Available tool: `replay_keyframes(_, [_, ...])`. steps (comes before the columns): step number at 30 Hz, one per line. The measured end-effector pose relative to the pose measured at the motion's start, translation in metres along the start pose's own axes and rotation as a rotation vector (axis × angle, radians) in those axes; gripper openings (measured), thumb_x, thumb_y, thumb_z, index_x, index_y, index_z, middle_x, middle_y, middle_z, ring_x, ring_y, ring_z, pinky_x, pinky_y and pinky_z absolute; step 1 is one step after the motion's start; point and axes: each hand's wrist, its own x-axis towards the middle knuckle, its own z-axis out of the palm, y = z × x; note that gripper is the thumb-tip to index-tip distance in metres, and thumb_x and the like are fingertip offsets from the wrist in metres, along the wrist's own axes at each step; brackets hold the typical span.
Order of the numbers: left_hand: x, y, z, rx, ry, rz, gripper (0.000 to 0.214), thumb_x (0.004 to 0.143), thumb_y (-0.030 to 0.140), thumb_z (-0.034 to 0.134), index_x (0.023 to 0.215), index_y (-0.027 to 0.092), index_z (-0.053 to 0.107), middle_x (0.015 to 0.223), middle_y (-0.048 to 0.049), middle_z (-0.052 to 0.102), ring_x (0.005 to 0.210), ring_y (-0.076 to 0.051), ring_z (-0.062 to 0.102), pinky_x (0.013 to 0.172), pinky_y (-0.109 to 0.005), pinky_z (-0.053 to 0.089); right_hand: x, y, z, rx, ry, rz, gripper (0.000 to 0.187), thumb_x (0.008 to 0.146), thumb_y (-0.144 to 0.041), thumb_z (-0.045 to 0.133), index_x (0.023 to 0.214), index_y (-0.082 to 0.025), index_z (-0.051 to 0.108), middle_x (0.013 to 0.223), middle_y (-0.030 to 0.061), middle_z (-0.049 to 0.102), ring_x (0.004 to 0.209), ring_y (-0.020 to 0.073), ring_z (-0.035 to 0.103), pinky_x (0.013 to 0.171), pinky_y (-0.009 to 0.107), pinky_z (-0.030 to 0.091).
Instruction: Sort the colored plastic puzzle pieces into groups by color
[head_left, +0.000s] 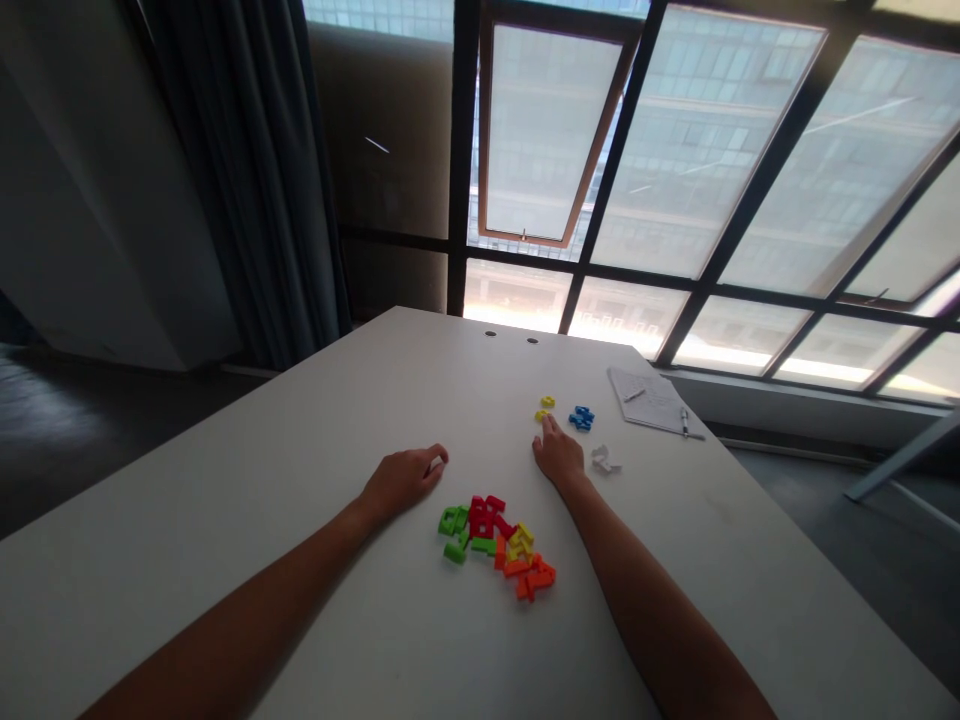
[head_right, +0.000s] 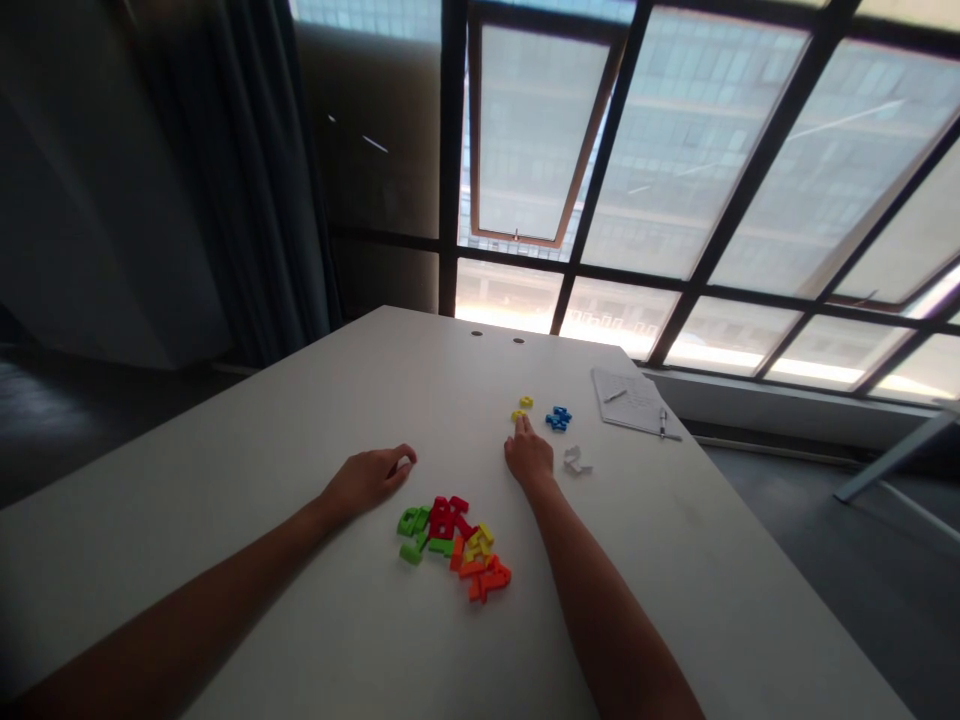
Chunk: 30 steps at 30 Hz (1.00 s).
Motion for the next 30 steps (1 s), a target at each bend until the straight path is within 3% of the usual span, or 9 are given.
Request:
replay_keyframes(6, [0.000,0.001,-0.001,0.003,-0.001,0.001,0.024,0.098,0.038,0.046,0.110,0.030,0.064,0.091,-0.0013,0.074,0.076,-0.019,0.066,0.067,-0.027,0.039,0.017,-0.002,0.003,-0.031,-0.032,0.022,0.061,0.102,-0.044,0.035,0.158,-0.019,0.032,0.161,0.0175,0.036,0.120,0.0280,0.063,0.094,0.038,0.050])
replay_keyframes(17, [0.000,-0.002,0.001,-0.002,-0.003,0.010,0.023,0.098,0.038,0.045,0.110,0.030,0.064,0.088,-0.0005,0.073,0.074,-0.018,0.065,0.064,-0.027,0.036,0.037,-0.012,0.007,-0.033,-0.032,0.124,0.069,0.101,-0.040,0.035,0.162,-0.014,0.018,0.165,0.0247,0.019,0.114,0.0311,0.066,0.089,0.040,0.050])
replay_keyframes(22, [0.001,-0.002,0.002,-0.004,-0.011,0.011,0.024,0.098,0.038,0.045,0.110,0.030,0.064,0.086,-0.0005,0.072,0.074,-0.018,0.065,0.064,-0.027,0.035,0.010,-0.013,0.001,-0.050,-0.024,0.058,0.066,0.102,-0.040,0.034,0.161,-0.014,0.022,0.166,0.0224,0.016,0.112,0.0301,0.065,0.089,0.040,0.049])
replay_keyframes(26, [0.001,-0.003,0.002,-0.003,-0.002,0.014,0.024,0.098,0.038,0.045,0.110,0.031,0.064,0.085,-0.0002,0.072,0.073,-0.018,0.064,0.063,-0.027,0.035,-0.030,-0.008,-0.006,-0.055,-0.019,-0.146,0.052,0.102,-0.036,0.036,0.150,-0.017,0.046,0.158,0.0175,0.040,0.122,0.0317,0.057,0.101,0.046,0.044])
replay_keyframes(30, [0.000,-0.003,0.003,-0.004,0.015,0.021,0.024,0.098,0.039,0.045,0.111,0.031,0.064,0.087,-0.0002,0.073,0.074,-0.018,0.065,0.064,-0.026,0.035,-0.069,0.006,-0.014,0.197,-0.014,-0.376,0.042,0.098,-0.028,0.045,0.136,-0.022,0.062,0.145,0.0107,0.058,0.120,0.0255,0.060,0.105,0.041,0.042])
